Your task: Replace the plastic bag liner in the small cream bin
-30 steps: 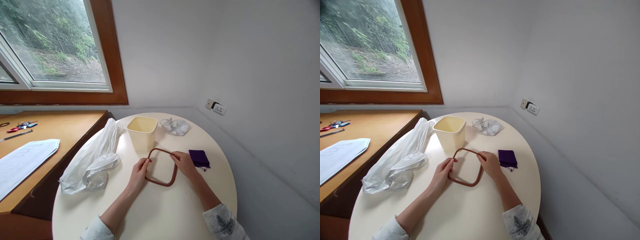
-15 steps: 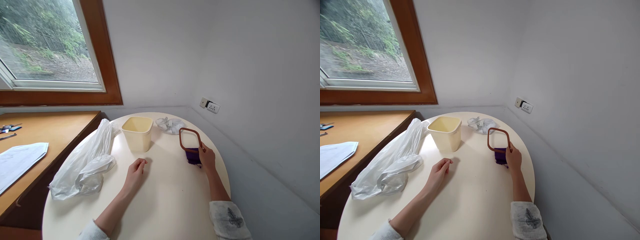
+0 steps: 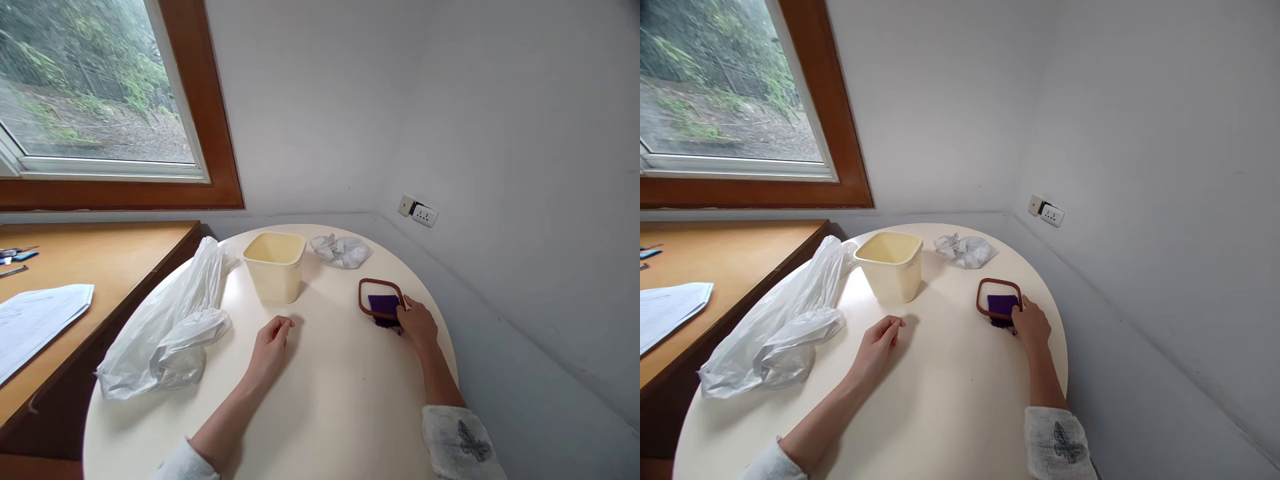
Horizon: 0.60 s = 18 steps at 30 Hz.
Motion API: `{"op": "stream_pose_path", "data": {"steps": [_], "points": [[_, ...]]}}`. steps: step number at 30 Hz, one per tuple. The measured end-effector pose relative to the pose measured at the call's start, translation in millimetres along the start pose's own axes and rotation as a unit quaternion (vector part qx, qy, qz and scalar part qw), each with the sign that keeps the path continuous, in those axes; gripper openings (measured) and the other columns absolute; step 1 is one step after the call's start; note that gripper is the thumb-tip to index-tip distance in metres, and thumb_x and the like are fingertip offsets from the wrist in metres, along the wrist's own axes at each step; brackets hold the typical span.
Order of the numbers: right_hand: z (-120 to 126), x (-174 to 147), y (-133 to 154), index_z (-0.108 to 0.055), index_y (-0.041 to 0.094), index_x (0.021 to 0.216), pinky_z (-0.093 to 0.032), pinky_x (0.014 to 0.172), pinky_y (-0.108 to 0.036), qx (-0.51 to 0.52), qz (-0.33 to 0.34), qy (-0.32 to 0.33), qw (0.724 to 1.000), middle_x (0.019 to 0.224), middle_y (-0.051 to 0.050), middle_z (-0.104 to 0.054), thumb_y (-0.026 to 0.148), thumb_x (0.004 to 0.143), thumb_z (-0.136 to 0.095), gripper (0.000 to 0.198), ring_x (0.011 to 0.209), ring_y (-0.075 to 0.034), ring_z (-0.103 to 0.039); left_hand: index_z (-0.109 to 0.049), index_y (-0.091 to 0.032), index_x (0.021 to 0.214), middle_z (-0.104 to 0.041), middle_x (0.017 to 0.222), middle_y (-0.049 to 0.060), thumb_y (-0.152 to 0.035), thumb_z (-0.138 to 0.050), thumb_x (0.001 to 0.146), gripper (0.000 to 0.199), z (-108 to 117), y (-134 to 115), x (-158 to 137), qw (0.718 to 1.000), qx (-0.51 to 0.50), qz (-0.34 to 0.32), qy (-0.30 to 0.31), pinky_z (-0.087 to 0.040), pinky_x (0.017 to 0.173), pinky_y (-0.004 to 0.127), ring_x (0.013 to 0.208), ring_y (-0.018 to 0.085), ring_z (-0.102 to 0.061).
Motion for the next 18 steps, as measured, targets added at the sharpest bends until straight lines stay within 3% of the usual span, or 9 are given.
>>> {"op": "stream_pose_path", "data": {"steps": [4,9,14,18], "points": [[11.9,-5.5,6.8,-0.058,0.023,0.114,-0.041,0.062,-0.039,-0.012,0.007,-0.036,0.999,0.094,-0.012,-0.064,0.041,0.074,-0.046,0.046,0.082,-0.030,-0.058,-0.052,-0.018,0.076,-0.031,0.055,-0.006,-0.043,-0.044,0.082,0.027,-0.9,0.9,-1.0,1.000,0.002,0.004,0.004,-0.019,0.048,0.022,0.050,0.009,-0.025],[12.4,-25.1,32.0,-0.057,0.026,0.094,-0.036,0.055,-0.029,0.005,0.055,-0.068,0.996,0.072,-0.003,-0.063,0.041,0.080,-0.038,0.028,0.067,-0.022,-0.056,-0.053,-0.019,0.077,-0.034,0.055,-0.006,-0.042,-0.044,0.082,0.025,3.1,0.9,-0.4,1.000,-0.002,-0.016,-0.017,-0.022,0.049,0.022,0.050,0.010,-0.029],[-18.1,-58.4,77.8,-0.052,0.023,0.079,-0.029,0.051,-0.024,0.029,0.197,-0.070,0.977,0.057,0.002,-0.055,0.038,0.078,-0.045,0.016,0.055,-0.016,-0.050,-0.054,-0.018,0.073,-0.042,0.059,-0.004,-0.039,-0.047,0.080,0.023,15.1,-3.3,0.9,0.996,0.000,-0.055,-0.074,-0.030,0.052,0.023,0.055,0.011,-0.039],[-55.9,-85.3,109.8,-0.048,0.022,0.074,-0.027,0.052,-0.025,0.060,0.307,-0.016,0.950,0.048,0.005,-0.040,0.030,0.075,-0.046,0.008,0.049,-0.015,-0.042,-0.054,-0.019,0.075,-0.045,0.062,-0.003,-0.036,-0.050,0.076,0.018,23.4,-4.9,3.6,0.990,-0.022,-0.080,-0.113,-0.039,0.060,0.025,0.061,0.013,-0.047]]}}
Point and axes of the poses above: each hand's wrist, its own x-axis towards the middle knuckle, its own z-axis out of the back of the hand, y = z × x, the point moved 8 cm from there along x, towards the middle knuckle
